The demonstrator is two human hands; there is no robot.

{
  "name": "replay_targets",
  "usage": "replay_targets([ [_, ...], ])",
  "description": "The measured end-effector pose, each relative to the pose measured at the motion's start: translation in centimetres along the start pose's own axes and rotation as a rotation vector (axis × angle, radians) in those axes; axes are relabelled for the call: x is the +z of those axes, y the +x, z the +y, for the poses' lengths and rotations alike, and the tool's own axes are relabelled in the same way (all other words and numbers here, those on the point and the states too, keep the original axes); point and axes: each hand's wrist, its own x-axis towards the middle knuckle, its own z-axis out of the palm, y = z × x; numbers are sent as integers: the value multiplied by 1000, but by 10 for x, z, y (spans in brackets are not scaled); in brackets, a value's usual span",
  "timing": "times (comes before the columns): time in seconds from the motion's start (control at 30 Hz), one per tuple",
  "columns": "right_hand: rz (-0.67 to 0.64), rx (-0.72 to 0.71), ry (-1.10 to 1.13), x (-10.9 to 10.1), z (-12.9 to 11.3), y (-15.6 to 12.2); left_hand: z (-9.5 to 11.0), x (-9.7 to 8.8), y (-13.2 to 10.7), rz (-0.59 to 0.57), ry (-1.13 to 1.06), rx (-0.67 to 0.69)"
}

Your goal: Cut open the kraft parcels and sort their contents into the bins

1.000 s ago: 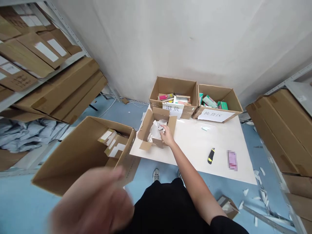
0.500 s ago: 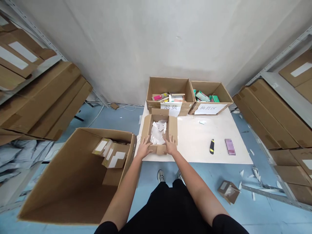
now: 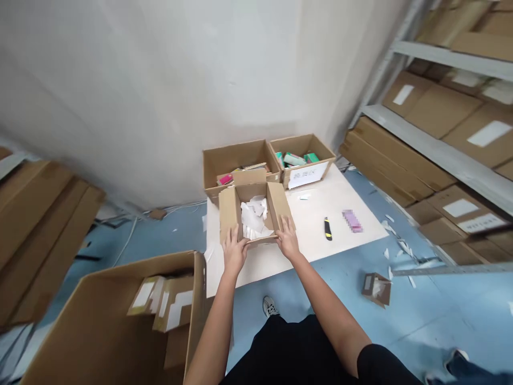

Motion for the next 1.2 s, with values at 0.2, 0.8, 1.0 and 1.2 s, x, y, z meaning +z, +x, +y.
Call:
replay_targets([
  [0.2,172,121,-95,-112,60,-16,112,11,57,47,-5,286],
  [0.8,613,910,-517,-382,283,-351,595,188,25,-342,-186,1123],
  [1.0,654,1222,-660,-425,317,-453,703,215,-32,-479,-214,1311],
  [1.2,655,1377,-555,-431,346,-486,710,216,-31,-455,-239,1261],
])
